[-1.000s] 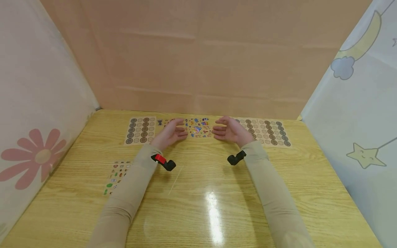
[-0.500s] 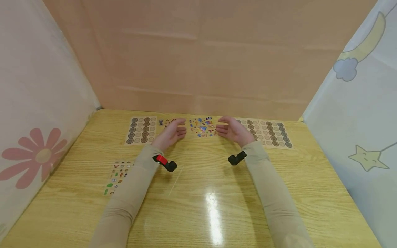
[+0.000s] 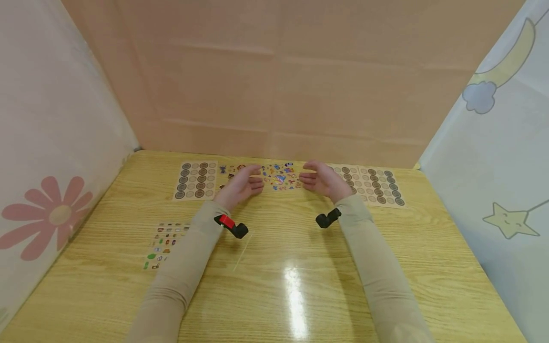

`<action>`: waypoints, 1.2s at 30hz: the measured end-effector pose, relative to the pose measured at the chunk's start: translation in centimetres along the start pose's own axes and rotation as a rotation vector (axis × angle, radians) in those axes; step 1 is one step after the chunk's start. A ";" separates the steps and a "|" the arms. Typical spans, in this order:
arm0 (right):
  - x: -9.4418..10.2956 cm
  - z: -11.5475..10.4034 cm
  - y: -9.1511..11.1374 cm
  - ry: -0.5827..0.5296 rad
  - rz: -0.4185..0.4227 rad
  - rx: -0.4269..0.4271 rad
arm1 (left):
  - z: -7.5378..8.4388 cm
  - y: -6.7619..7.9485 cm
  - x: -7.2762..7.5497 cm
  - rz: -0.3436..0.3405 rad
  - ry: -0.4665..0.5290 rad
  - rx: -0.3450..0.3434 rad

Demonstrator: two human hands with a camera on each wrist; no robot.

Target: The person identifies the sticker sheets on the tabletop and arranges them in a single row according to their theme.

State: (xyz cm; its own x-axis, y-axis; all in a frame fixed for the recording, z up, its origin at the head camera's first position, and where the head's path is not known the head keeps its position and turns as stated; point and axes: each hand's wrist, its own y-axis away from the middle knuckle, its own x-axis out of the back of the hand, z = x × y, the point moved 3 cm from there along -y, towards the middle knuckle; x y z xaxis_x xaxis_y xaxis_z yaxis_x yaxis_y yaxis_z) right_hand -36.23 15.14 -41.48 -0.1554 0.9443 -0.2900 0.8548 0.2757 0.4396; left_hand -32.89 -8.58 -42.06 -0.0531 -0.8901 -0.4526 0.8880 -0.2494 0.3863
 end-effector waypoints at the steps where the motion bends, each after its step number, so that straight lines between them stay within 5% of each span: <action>1: 0.0 0.0 0.0 -0.001 -0.004 -0.006 | 0.0 0.0 0.0 0.001 0.003 0.001; 17: -0.1 0.8 -0.2 -0.069 -0.060 -0.070 | -0.3 -0.2 0.3 -0.021 0.014 0.033; 26: -0.1 1.0 -0.9 -0.187 0.014 -0.023 | -0.3 -0.1 0.4 -0.021 0.009 0.034; 36: 0.1 1.7 -0.7 -0.120 0.034 0.050 | -0.5 0.1 0.3 -0.038 0.006 0.047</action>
State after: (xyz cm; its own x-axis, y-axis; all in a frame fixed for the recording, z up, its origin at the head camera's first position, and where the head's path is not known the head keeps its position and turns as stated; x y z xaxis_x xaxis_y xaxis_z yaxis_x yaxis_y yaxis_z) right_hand -36.03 14.76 -43.31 -0.0687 0.9239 -0.3765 0.8828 0.2321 0.4084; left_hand -32.63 -8.68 -42.55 -0.0839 -0.8775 -0.4722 0.8632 -0.3007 0.4055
